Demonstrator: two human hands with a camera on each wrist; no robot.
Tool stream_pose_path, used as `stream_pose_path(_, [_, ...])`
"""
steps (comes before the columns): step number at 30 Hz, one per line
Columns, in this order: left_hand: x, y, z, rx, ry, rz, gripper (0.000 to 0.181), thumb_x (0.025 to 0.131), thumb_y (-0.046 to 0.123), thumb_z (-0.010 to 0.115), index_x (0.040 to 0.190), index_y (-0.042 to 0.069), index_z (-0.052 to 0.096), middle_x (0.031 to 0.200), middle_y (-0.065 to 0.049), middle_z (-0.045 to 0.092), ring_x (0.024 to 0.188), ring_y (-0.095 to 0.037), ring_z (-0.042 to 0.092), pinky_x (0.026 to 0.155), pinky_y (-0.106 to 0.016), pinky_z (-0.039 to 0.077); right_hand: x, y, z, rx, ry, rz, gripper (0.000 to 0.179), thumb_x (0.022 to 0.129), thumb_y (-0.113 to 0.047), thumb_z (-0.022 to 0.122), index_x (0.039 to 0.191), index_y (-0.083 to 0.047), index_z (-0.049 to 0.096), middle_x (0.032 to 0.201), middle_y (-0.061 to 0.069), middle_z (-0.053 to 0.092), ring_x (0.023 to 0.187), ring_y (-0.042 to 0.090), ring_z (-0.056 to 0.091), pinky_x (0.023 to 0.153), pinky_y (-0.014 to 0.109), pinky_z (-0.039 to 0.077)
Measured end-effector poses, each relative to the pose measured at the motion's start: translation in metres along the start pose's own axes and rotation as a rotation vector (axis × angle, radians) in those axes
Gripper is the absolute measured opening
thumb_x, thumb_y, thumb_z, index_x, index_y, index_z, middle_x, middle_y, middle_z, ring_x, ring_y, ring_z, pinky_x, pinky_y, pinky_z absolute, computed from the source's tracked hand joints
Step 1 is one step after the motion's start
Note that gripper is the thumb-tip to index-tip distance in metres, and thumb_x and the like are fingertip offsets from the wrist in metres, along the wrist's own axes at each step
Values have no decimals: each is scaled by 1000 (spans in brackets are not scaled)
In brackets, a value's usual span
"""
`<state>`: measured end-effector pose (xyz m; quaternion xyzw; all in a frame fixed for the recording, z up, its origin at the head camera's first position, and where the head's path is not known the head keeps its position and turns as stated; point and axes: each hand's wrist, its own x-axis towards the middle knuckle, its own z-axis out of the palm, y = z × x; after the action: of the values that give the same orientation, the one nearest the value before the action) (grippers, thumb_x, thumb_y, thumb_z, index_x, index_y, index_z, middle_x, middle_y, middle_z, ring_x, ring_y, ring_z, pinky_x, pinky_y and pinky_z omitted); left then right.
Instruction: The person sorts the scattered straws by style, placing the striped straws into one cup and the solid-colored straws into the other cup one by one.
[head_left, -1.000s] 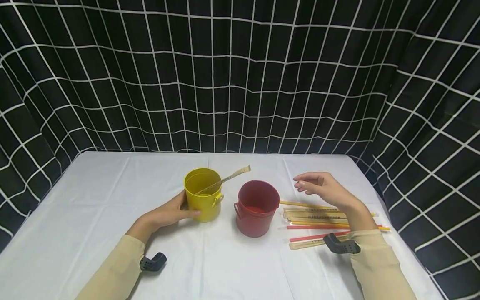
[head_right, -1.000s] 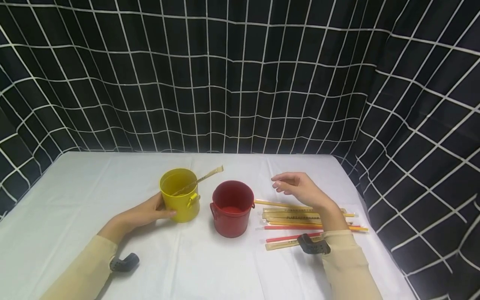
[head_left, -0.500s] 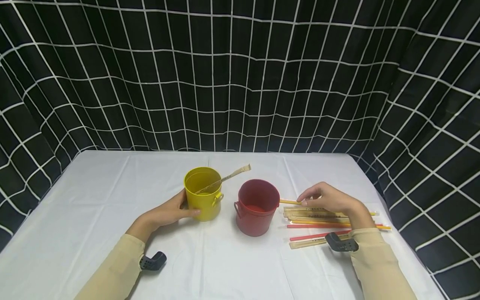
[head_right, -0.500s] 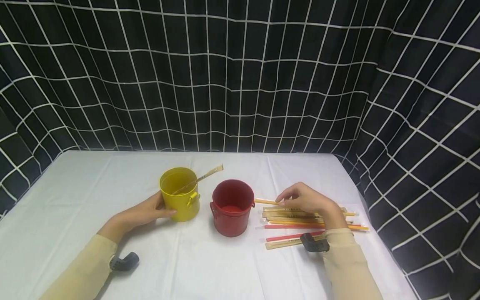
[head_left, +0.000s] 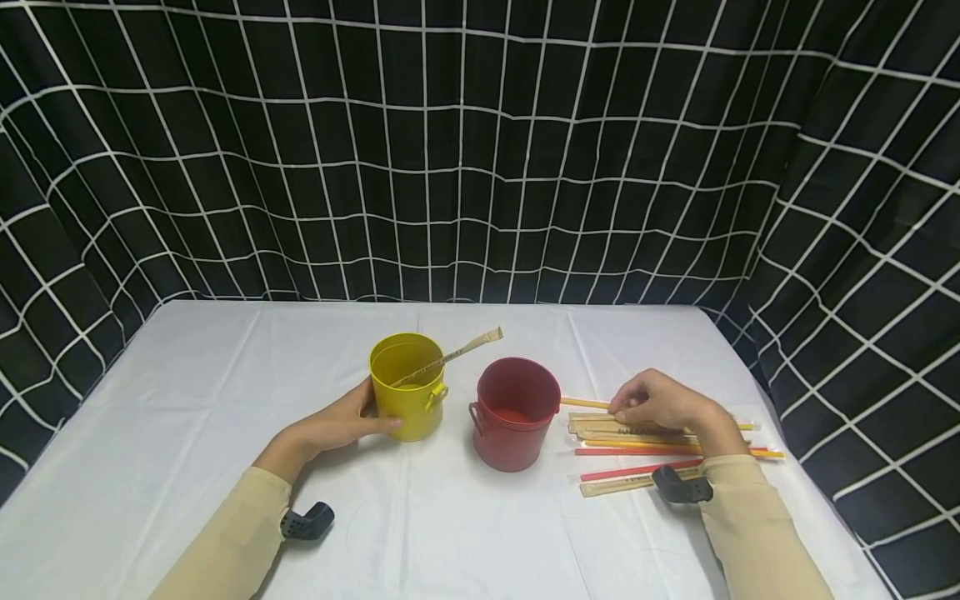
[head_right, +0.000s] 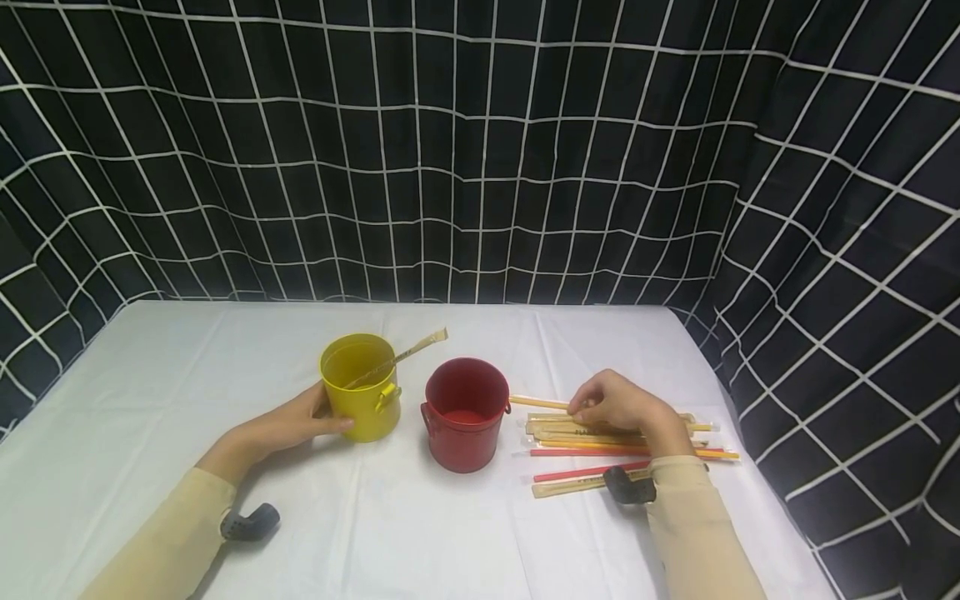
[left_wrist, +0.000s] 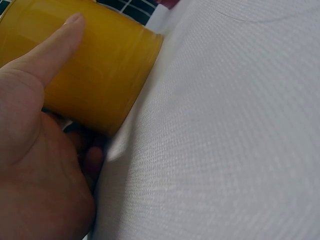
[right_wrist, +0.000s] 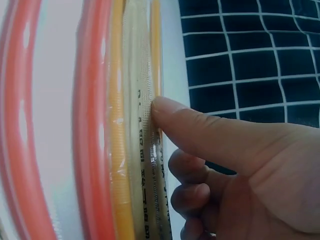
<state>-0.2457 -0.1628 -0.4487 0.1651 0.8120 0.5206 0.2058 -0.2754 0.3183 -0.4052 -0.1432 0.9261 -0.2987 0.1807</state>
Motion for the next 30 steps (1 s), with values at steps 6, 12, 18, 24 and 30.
stream_pose_path(6, [-1, 0, 0, -1, 1, 3, 103, 93, 38, 72, 164, 17, 1, 173, -10, 4, 160, -33, 0, 128, -61, -1, 2, 1, 3, -40, 38, 42, 11, 85, -9, 77, 93, -2, 76, 76, 1, 55, 78, 17, 50, 68, 28, 46])
stream_pose_path(12, [0, -1, 0, 3, 5, -7, 103, 93, 38, 72, 164, 17, 1, 173, -10, 4, 160, -32, -1, 128, -61, -2, 1, 0, 4, -51, 44, 59, 9, 85, -10, 78, 90, -3, 75, 75, 1, 56, 78, 17, 52, 68, 28, 47])
stream_pose_path(18, [0, -1, 0, 1, 5, -2, 102, 93, 37, 72, 164, 17, 2, 173, -10, 5, 160, -32, 0, 128, -61, -1, 2, -1, 4, -51, 62, 38, 5, 88, -8, 74, 89, -4, 74, 72, -1, 56, 75, 16, 52, 66, 26, 46])
stream_pose_path(24, [0, -1, 0, 1, 4, 2, 103, 93, 37, 72, 164, 16, 0, 173, -9, 3, 160, -32, -2, 128, -61, -2, -2, -10, -2, -48, 110, 15, 4, 89, -7, 71, 89, -4, 73, 79, 2, 60, 79, 18, 52, 69, 28, 45])
stream_pose_path(30, [0, -2, 0, 0, 6, -3, 104, 93, 38, 72, 164, 16, 0, 173, -10, 3, 160, -32, -2, 128, -60, -2, -10, -26, -14, 15, 196, -100, 9, 93, -10, 70, 95, -1, 73, 95, 10, 69, 84, 18, 54, 74, 28, 45])
